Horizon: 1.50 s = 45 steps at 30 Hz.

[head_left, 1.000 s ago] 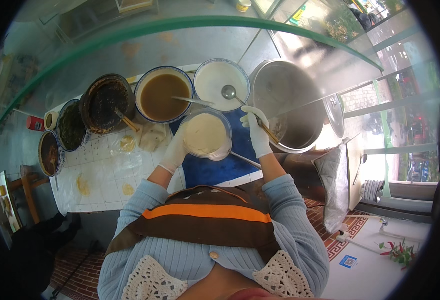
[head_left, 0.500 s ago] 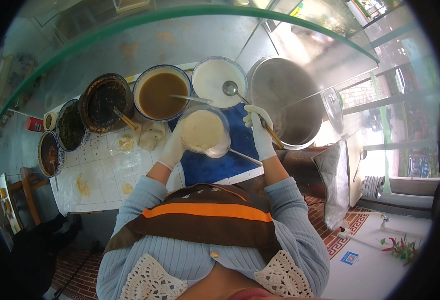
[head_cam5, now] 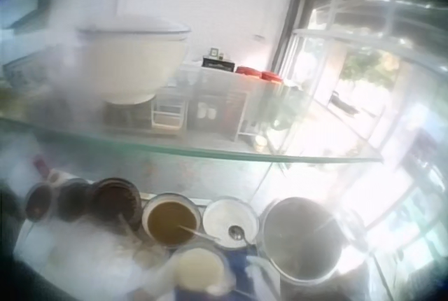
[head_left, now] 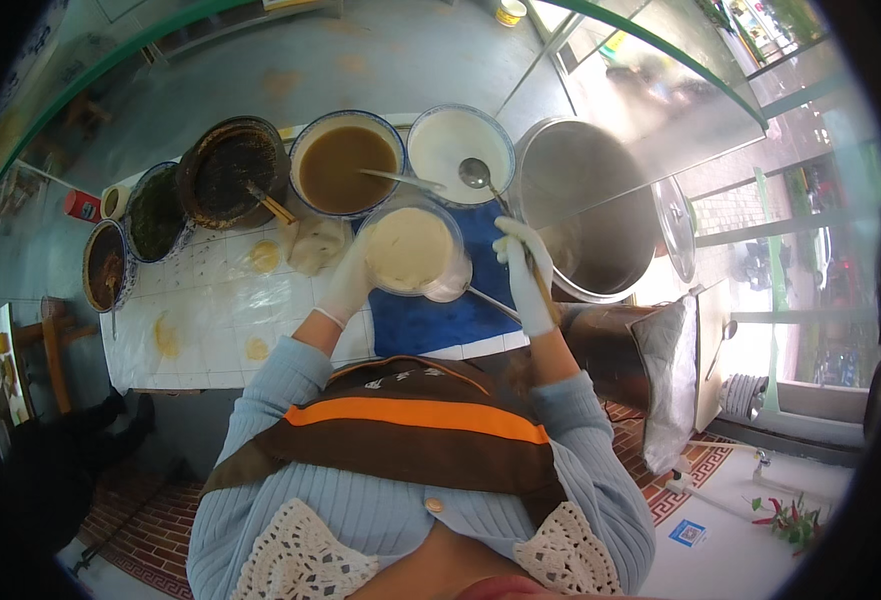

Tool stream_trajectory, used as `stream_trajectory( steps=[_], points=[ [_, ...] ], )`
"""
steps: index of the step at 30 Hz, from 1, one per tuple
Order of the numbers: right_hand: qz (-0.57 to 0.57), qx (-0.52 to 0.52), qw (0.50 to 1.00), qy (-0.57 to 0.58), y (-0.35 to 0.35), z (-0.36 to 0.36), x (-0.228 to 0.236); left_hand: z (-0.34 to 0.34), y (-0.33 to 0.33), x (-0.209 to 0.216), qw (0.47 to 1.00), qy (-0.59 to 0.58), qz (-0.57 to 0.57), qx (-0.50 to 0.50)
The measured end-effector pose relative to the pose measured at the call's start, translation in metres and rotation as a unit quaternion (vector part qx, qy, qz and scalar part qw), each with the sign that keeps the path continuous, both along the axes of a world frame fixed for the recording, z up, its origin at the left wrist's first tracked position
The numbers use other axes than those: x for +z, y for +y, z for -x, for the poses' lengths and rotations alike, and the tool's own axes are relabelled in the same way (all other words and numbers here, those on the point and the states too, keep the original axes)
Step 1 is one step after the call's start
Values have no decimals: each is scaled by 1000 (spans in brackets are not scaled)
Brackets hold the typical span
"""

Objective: The person assembles a food item by scooping a white base into a bowl, then adding sauces and green garnish. They wrap the bowl in a plastic bag, retrieve a flatbread, cut it into pieces, and place the pieces into a plastic bag. The person then adds sauce to the flatbread pieces and places them into the bag.

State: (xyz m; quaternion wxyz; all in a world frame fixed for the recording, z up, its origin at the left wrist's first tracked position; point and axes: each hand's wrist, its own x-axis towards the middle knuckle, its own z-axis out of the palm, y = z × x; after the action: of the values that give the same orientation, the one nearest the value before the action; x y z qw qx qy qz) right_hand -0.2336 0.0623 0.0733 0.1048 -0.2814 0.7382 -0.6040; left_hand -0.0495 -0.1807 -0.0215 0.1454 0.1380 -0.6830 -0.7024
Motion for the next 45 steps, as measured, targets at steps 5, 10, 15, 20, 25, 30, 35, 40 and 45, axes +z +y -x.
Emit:
stream_trajectory(
  steps=[5, 10, 15, 20, 25, 30, 35, 40, 45],
  points=[
    [114, -90, 960, -240, -42, 45, -71, -43, -5, 6, 974, -22, -209, 83],
    [150, -66, 888, -429, -52, 46, -100, -104, -13, 21, 993, -59, 15, 104],
    [151, 31, 867, -474, -91, -1, -99, -155, -16, 23, 986, -102, -33, 126],
    [187, 28, 906, -379, -188, 30, -77, -179, -16, 25, 884, 12, -419, 207],
    [10, 109, 943, -315, -239, 14, -48, -186, -16, 27, 889, 5, -413, 200],
    [-46, 142, 941, -304, -219, 5, -24, -184, -17, 24, 939, -21, -288, 184],
    [-102, 124, 953, -256, -192, 31, -6, -173, -22, 29, 901, 10, -388, 191],
    [-48, 106, 972, -202, -198, 28, -24, -171, -24, 36, 979, -76, -96, 165],
    [39, 120, 963, -238, -193, 21, -56, -160, -35, 14, 945, -14, -265, 194]
  ],
)
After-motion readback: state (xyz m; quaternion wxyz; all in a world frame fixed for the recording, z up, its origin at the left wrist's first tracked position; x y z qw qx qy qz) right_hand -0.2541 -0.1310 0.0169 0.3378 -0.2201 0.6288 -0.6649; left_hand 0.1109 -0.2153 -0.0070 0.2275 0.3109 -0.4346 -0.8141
